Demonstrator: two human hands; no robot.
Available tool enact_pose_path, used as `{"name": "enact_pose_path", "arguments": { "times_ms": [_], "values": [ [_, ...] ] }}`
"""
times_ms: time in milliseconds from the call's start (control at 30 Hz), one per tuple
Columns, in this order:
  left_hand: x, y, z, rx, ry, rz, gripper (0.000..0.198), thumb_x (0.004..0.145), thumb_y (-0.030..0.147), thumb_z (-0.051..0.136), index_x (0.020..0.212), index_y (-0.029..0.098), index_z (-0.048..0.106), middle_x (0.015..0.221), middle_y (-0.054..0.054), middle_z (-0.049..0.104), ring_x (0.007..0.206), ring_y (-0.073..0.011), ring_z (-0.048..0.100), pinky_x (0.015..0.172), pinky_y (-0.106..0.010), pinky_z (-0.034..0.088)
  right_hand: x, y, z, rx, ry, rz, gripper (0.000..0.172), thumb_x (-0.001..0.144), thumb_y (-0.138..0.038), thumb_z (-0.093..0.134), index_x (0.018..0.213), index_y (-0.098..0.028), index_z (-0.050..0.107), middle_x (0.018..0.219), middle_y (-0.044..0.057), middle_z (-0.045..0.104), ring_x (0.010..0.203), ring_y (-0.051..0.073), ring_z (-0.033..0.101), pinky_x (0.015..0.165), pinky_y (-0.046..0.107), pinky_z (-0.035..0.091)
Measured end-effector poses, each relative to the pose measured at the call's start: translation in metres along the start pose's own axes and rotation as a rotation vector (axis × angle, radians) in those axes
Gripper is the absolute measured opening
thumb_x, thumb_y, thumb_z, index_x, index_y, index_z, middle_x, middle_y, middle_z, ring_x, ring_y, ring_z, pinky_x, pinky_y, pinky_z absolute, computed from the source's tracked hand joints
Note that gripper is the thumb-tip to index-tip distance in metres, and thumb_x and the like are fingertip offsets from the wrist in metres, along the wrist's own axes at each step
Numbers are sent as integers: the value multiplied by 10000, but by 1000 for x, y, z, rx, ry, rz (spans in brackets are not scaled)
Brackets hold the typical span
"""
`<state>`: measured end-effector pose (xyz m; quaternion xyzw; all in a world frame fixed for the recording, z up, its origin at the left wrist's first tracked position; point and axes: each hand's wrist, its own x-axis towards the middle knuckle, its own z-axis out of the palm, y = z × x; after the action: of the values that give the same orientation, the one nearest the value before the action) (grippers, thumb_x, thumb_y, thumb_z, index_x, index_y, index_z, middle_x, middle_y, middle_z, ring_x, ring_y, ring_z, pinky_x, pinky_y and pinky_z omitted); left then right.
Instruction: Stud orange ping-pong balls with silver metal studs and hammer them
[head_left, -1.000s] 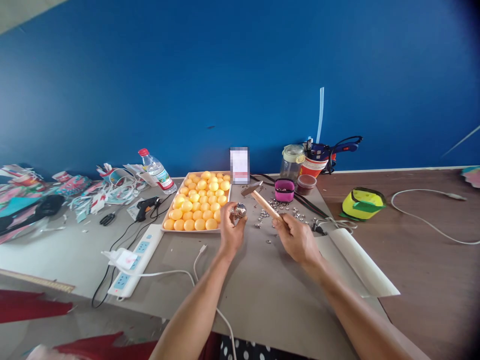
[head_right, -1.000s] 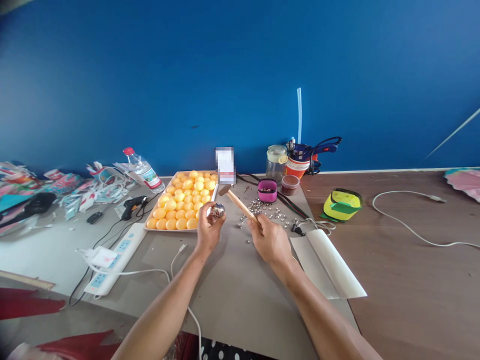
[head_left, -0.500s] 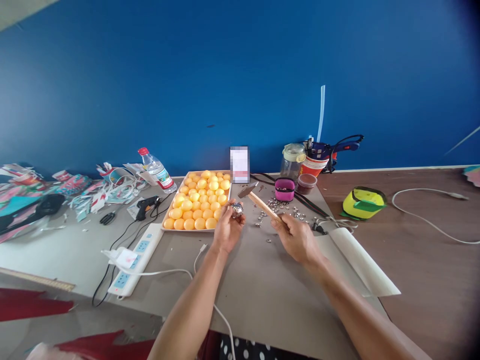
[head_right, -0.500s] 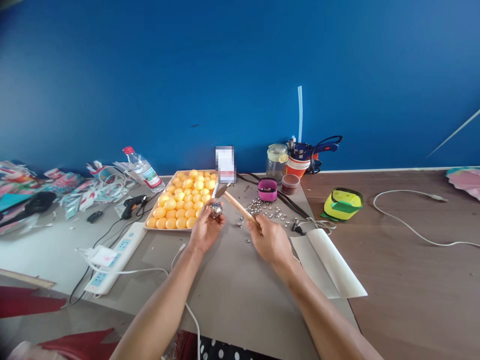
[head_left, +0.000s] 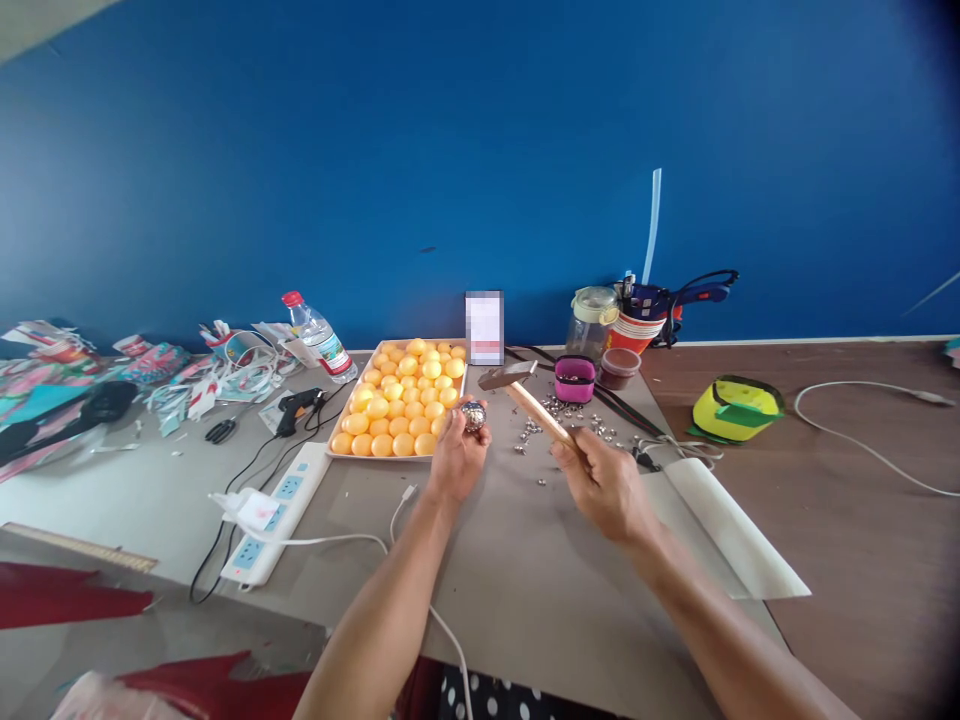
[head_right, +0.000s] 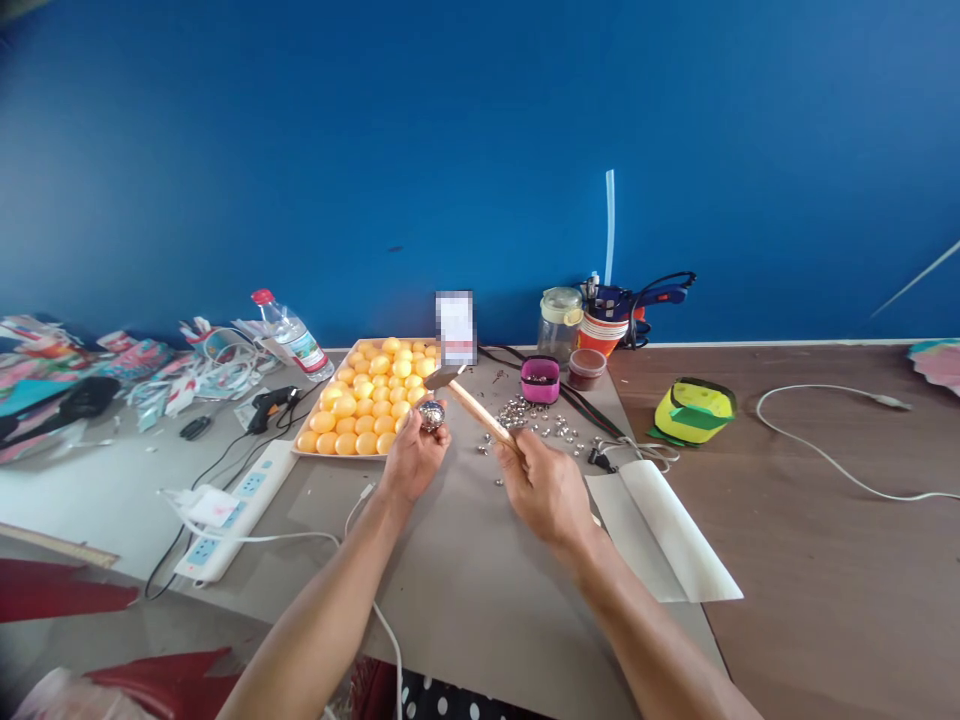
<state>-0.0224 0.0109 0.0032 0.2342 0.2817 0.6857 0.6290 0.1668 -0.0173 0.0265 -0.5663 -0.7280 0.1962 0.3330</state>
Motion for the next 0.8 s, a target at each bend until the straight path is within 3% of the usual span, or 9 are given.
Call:
{"name": "enact_pose_path", "arguments": {
  "times_ms": [167,333,500,667,800],
  "values": [
    [0,0,1,0,39,-19,221,760,287,634,964,214,590,755,-5,560,603,-80,492,575,-216,386,1,-1,1,-149,-119,29,254,836,-400,415,669,-216,463,508,-34,481,425,98,372,456,226,182],
    [-2,0,2,14,0,6,263,776,329,615,1014,221,585,993,-49,591,639,-75,494,612,-228,403,0,1,1,-36,3,3,284,856,-429,382,692,-211,464,533,-22,511,464,102,410,479,213,239],
    [-1,-5,1,58,34,20,332,767,370,624,1066,236,575,904,-33,591,604,-72,481,581,-223,395,3,2,1,-148,-113,30,251,841,-396,411,671,-218,460,521,-25,508,456,106,412,466,217,205],
    [-2,-7,1,126,-8,70,317,788,352,601,1084,246,566,1017,-44,584,659,-77,500,608,-223,401,3,2,-1,-53,-39,47,286,860,-435,374,696,-218,460,523,-30,495,461,105,404,475,213,237],
    [-2,-9,0,164,50,84,304,769,340,622,1055,246,576,911,-21,589,635,-76,498,601,-216,399,4,4,0,-112,-127,41,259,844,-403,401,673,-218,461,515,-31,489,448,105,392,465,223,210]
  ]
}}
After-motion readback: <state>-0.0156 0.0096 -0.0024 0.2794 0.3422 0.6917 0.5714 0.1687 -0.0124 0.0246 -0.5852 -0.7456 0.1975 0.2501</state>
